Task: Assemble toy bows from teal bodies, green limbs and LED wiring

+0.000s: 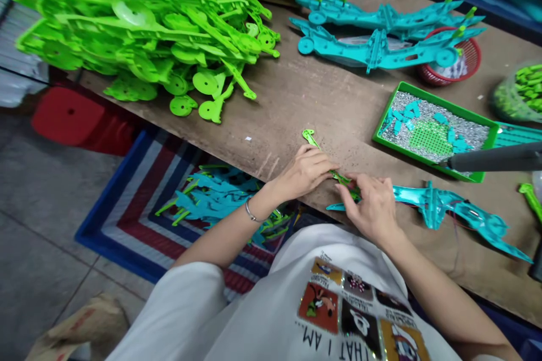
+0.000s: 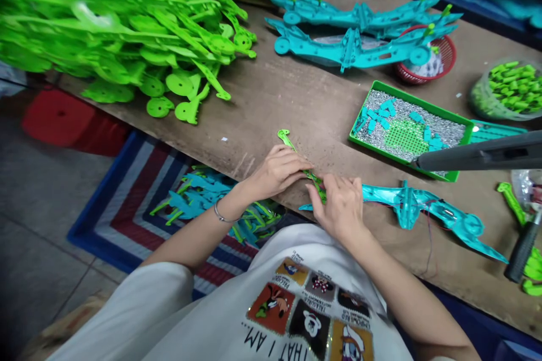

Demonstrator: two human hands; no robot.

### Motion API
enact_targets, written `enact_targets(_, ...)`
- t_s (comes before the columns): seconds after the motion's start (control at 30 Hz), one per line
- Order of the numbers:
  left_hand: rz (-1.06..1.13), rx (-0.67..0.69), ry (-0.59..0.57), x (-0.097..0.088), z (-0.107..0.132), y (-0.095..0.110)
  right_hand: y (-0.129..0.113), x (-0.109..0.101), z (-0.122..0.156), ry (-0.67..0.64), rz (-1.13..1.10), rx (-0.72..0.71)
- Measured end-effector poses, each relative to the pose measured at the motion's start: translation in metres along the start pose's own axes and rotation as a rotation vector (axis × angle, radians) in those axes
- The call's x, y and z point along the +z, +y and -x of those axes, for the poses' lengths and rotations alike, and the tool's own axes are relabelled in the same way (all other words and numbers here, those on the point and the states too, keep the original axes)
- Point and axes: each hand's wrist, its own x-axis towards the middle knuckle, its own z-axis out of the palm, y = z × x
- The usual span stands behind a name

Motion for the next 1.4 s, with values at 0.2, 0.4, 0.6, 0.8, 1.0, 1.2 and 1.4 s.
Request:
enact_targets(0.2, 0.042, -0.057, 0.006, -0.004, -0.004, 0.003, 0.0, 0.0, -0.016, -0.042, 0.056, 0.088)
enact_targets(0.4, 0.072, -0.089, -0.045, -0.006, -0.005, 0.001, 0.003, 0.003, -0.024, -0.097, 0.155, 0.062)
enact_targets(0.6, 0.102, -0.109, -0.062, -0.007, -0.006, -0.001, 0.004, 0.004, -0.031, -0.091, 0.076, 0.071)
enact_targets(0.8, 0.093, -0.153, -0.064, -0.008, -0.012, 0.005, 0.0, -0.007, -0.03, -0.186, -0.034, 0.141)
enact_targets(1.0, 0.118, -0.15, -0.049, -0.009, -0.013, 0.006, 0.008, 0.011, -0.032, -0.056, 0.112, 0.02)
enact_targets(1.2, 0.113, -0.166, -0.059, -0.009, -0.013, 0.005, 0.013, 0.019, -0.029, 0.007, 0.057, -0.138)
enact_targets(1.4, 0.073, -0.12, -0.134, -0.012, -0.015, 0.005, 0.01, 0.009, -0.021, -0.065, -0.126, -0.132)
